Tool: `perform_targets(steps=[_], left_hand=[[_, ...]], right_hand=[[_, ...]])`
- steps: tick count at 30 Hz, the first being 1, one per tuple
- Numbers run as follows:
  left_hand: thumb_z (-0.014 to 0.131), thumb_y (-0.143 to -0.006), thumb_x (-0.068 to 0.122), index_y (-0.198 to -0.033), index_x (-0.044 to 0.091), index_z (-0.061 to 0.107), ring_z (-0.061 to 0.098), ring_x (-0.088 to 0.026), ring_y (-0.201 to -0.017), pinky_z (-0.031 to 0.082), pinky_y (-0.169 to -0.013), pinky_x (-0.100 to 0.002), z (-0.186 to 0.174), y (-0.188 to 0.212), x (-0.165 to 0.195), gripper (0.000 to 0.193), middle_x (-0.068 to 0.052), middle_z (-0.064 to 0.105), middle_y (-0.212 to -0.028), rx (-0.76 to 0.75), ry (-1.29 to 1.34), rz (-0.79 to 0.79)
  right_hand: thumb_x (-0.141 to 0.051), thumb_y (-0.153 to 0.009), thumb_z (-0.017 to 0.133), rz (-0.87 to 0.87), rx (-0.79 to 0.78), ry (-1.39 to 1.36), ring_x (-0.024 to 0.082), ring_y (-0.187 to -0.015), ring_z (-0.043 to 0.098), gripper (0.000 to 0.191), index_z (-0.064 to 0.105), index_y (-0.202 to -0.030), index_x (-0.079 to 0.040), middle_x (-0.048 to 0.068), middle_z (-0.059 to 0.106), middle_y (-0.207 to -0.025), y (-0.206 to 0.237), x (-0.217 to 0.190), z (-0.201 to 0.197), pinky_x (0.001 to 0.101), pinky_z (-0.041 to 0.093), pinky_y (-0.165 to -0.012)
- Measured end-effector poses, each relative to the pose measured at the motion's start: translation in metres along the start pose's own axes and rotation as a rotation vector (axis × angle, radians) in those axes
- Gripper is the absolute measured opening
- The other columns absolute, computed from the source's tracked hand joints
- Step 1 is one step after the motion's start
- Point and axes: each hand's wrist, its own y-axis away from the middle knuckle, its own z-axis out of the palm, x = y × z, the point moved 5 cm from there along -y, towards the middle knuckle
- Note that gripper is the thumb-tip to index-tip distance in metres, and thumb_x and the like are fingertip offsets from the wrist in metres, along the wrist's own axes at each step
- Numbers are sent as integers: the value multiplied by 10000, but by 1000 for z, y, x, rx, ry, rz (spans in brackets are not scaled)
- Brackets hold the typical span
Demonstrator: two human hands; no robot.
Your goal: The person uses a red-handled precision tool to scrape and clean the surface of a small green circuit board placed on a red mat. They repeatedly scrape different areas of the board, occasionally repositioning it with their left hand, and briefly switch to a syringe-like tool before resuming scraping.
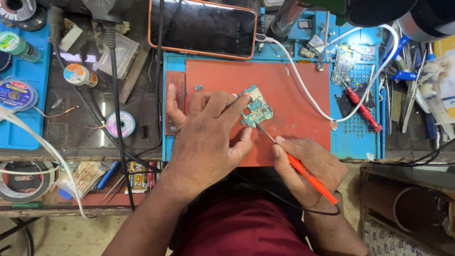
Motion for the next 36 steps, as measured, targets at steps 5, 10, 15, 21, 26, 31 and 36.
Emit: perform_targets(steps=[5,10,15,21,26,31,36], left_hand=[[796,-810,316,-1343,132,656,545,-259,-1151,68,-1167,-710,0,1,0,582,-5,587,-1140,13,6,6],[805,-819,305,-1337,132,656,553,-242,-1151,62,-1178,-709,1,2,-1,566,4,586,-1135,10,21,10],[811,-817,311,-1338,135,656,549,-251,-1157,71,-1187,-700,0,3,-1,570,-2,585,-1152,5,25,10],[811,-820,321,-1340,133,658,548,-256,-1154,66,-1181,-702,1,3,-1,574,-1,586,-1149,3,11,12],[806,-838,338,-1351,133,657,542,-262,-1152,74,-1187,-698,2,3,-1,572,-10,583,-1159,11,4,18],[802,-831,332,-1339,134,665,546,-255,-1159,72,-1186,-699,2,3,-2,563,-6,585,-1152,0,9,6],[802,-833,330,-1338,138,667,543,-255,-1152,71,-1183,-702,1,3,-1,556,-3,587,-1152,-1,5,8]], right_hand=[[-19,-892,795,15,-30,-3,180,-763,733,163,737,-1041,9,118,742,-894,-1,0,-1,268,577,-692],[-24,-905,801,35,-24,-22,173,-757,734,161,734,-1048,11,110,741,-894,0,1,-1,265,576,-686],[-19,-892,813,2,-37,-5,175,-755,732,169,736,-1040,5,112,739,-893,0,1,-2,270,576,-688],[-14,-893,807,5,-45,-16,176,-759,735,165,737,-1041,3,114,742,-898,0,1,-2,271,579,-694],[-9,-918,801,11,-33,-28,180,-801,744,158,730,-1059,-2,117,747,-935,0,2,-3,244,582,-679],[-12,-901,798,51,-35,-14,163,-746,733,158,746,-1050,1,104,747,-890,0,2,-2,259,571,-684],[-44,-888,812,47,-71,-3,167,-766,739,165,748,-1039,-18,102,752,-910,-1,1,-3,262,578,-703]])
